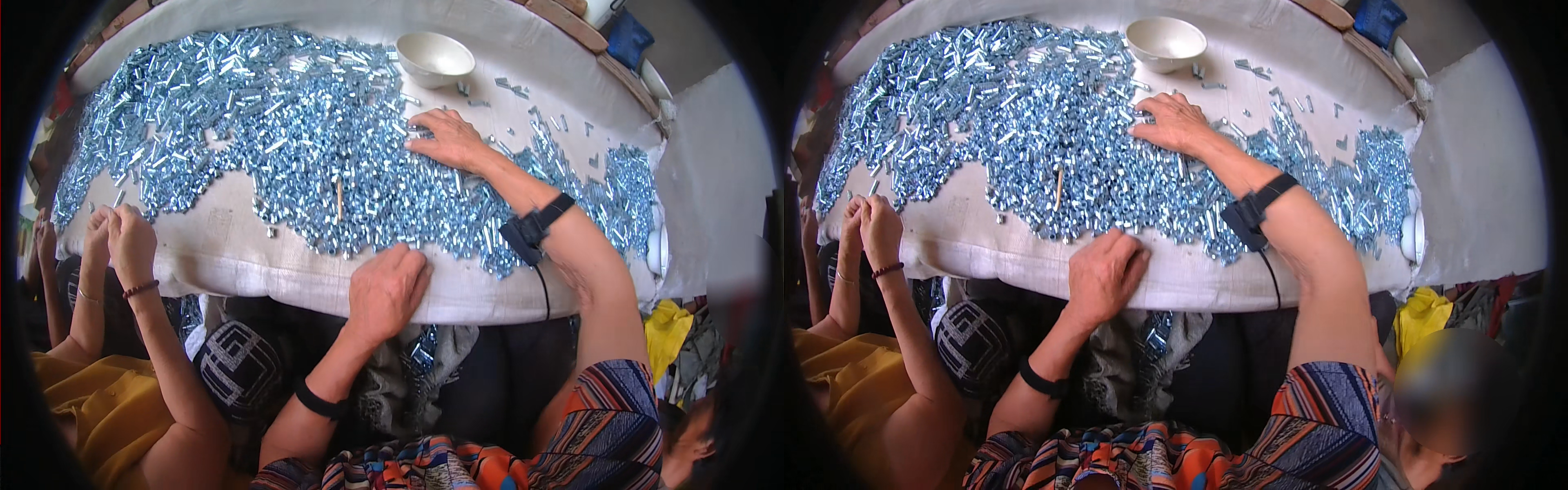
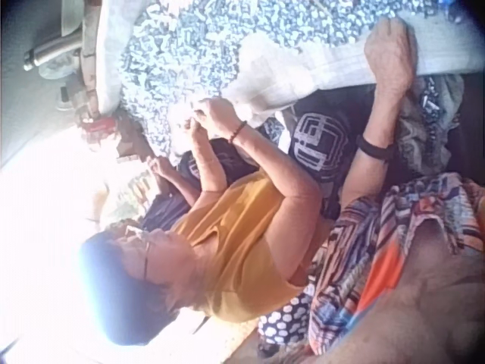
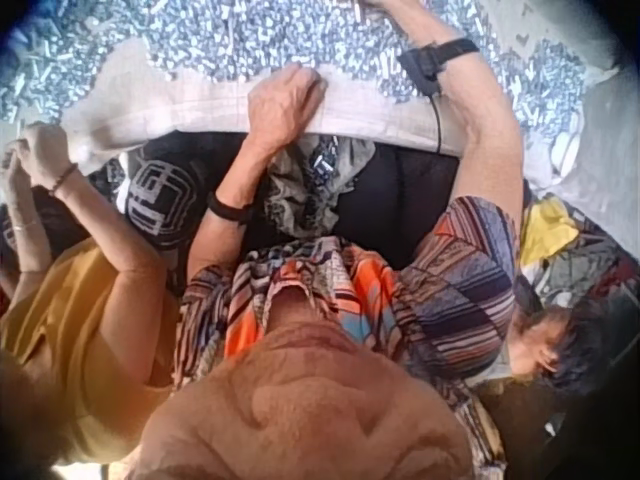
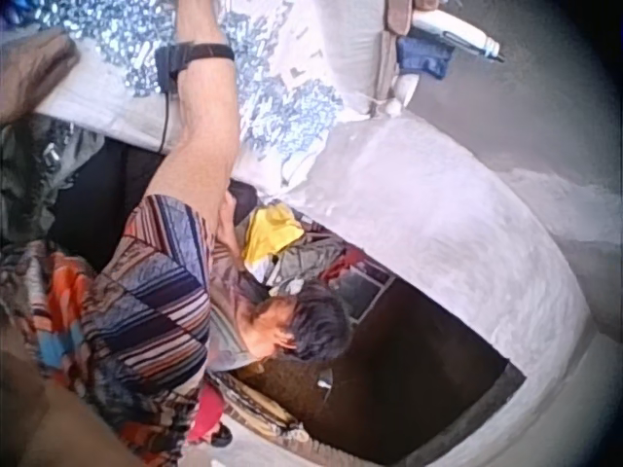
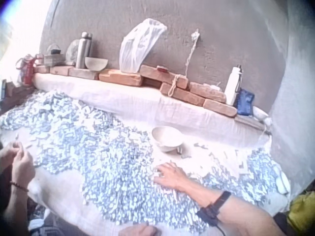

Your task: The person repeatedly picks up metal screws and sleeves from the table by hand, inserts the screws into the sleeves to assemble them, and drops the assembled pieces into a bag.

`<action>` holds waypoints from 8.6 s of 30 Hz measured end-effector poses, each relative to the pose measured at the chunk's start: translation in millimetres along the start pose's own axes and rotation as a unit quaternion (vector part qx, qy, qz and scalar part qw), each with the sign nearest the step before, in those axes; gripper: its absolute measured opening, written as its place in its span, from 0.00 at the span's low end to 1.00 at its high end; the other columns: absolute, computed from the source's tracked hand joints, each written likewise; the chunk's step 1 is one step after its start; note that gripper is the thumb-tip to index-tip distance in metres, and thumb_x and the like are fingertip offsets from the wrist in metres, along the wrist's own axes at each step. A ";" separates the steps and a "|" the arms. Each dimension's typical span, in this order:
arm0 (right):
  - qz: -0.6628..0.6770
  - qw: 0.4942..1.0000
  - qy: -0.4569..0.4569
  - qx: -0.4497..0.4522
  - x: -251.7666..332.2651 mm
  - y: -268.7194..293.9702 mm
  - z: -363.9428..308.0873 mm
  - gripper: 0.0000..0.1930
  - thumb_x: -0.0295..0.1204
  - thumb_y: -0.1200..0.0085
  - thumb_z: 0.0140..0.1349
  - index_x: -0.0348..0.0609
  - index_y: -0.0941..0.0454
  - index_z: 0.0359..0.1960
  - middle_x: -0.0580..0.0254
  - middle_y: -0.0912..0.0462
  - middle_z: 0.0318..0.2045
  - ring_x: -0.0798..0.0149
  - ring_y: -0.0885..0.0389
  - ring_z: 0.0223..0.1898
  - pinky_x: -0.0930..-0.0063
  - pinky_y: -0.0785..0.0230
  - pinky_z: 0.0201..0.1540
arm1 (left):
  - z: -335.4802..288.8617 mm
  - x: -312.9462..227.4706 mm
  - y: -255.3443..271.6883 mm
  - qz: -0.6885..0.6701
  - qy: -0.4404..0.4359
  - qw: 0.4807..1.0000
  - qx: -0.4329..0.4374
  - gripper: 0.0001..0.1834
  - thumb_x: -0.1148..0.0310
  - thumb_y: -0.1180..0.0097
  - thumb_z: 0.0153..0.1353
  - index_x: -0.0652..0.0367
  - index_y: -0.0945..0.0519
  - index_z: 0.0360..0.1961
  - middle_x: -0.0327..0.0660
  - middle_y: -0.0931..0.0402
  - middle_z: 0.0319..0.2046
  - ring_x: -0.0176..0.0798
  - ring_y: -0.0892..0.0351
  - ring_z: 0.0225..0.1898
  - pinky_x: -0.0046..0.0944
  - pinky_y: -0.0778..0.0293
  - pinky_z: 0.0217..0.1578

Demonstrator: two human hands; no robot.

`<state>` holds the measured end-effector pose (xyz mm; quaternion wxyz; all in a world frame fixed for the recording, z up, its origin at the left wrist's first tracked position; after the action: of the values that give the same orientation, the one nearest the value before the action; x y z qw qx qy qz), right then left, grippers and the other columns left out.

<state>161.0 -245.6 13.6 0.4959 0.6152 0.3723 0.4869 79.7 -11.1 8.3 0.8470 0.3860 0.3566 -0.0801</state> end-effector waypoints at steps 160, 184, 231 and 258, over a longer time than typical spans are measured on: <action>0.507 0.827 -0.098 -0.221 64.9 -11.3 -273.3 0.06 0.27 0.49 0.61 0.38 0.25 0.36 0.65 0.24 0.26 0.71 0.26 0.26 0.77 0.31 0.31 | -47.3 10.4 30.8 -0.258 0.206 0.940 0.083 0.08 0.71 0.51 0.64 0.65 0.24 0.36 0.38 0.25 0.28 0.29 0.28 0.27 0.30 0.29 0.30; 0.664 0.721 -0.117 -0.160 104.8 -35.1 -310.9 0.04 0.26 0.50 0.63 0.41 0.27 0.37 0.69 0.25 0.28 0.79 0.29 0.27 0.85 0.35 0.30 | -71.6 -45.1 8.0 -0.459 0.154 0.864 0.137 0.08 0.73 0.46 0.61 0.61 0.22 0.41 0.32 0.25 0.27 0.24 0.29 0.26 0.25 0.30 0.29; 0.734 0.649 -0.122 -0.159 112.5 -69.4 -316.2 0.04 0.25 0.52 0.65 0.38 0.28 0.33 0.64 0.24 0.24 0.75 0.26 0.22 0.82 0.30 0.27 | -91.5 -19.5 -9.8 -0.594 0.339 0.698 0.215 0.05 0.72 0.45 0.60 0.62 0.22 0.35 0.38 0.24 0.23 0.27 0.26 0.21 0.26 0.29 0.23; 0.354 0.900 -0.141 -0.211 68.0 -12.2 -277.8 0.07 0.28 0.46 0.59 0.37 0.27 0.31 0.69 0.28 0.18 0.76 0.31 0.21 0.78 0.36 0.25 | 0.3 -17.0 -11.8 0.077 -0.042 0.996 0.028 0.07 0.72 0.45 0.54 0.57 0.21 0.35 0.45 0.28 0.27 0.47 0.24 0.30 0.41 0.28 0.32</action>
<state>-90.9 -110.1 26.8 0.4564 0.6495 -0.0557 0.6056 62.5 -21.8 12.6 0.8537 0.4323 0.2875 -0.0405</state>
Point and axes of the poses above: each hand's wrist, its own z-axis towards the middle knuckle, its own y-axis out of the back of the hand, x = y × z, the point moved 5 cm from there along z, towards the middle knuckle
